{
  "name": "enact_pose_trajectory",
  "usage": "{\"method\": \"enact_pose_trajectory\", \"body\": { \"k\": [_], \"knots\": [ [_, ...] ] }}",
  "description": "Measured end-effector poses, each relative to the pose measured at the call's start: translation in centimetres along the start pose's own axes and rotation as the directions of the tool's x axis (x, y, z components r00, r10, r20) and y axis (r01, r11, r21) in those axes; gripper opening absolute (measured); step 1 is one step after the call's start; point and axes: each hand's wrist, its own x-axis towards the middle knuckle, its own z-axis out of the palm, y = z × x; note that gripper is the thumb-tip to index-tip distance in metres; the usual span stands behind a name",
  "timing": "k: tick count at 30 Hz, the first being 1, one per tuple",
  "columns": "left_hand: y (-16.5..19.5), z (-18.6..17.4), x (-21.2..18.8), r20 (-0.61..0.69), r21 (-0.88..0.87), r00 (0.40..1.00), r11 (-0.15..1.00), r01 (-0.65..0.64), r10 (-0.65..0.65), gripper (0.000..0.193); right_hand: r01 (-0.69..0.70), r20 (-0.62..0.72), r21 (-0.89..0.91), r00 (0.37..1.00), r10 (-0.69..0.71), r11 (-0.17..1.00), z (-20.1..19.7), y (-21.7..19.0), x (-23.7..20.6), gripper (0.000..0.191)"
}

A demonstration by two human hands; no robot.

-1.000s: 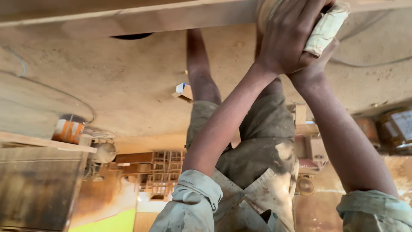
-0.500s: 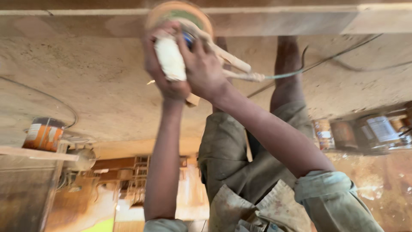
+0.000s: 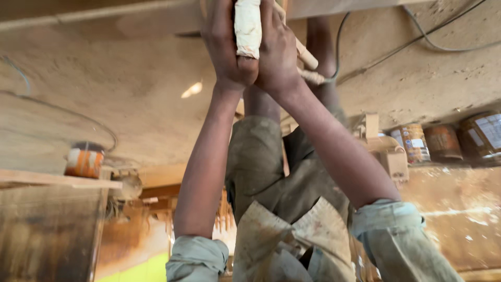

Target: The person sands a long wooden frame using a handheld orbital sander, moving the sander along the wood surface. They hold a sanding block in the other hand and periodically rub it on the wood, working over different sections of the frame.

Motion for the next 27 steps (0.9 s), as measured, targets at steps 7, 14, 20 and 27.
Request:
{"method": "enact_pose_trajectory", "body": {
  "k": [7,14,20,27],
  "knots": [
    [4.3,7.2,1.4,0.094,-0.029,0.982,0.986,-0.161,0.163,0.034,-0.199,-0.073,0.487,0.961,0.267,0.851,-3.7,6.4,-3.1,0.031],
    [4.2,24.2,-3.8,0.162,0.006,0.957,0.97,-0.245,0.24,0.067,-0.239,0.055,0.912,0.876,0.479,0.333,-10.3,23.1,-13.8,0.031],
    [7.3,39.0,-6.2,0.347,-0.049,0.921,0.984,-0.169,0.176,0.076,-0.259,0.024,0.871,0.872,0.489,0.418,-19.8,32.8,-17.8,0.037],
    [7.3,40.5,-4.9,0.548,-0.012,0.818,0.98,-0.2,0.174,0.078,-0.231,0.001,0.858,0.894,0.449,0.459,-18.7,33.7,-19.4,0.048]
  ]
}}
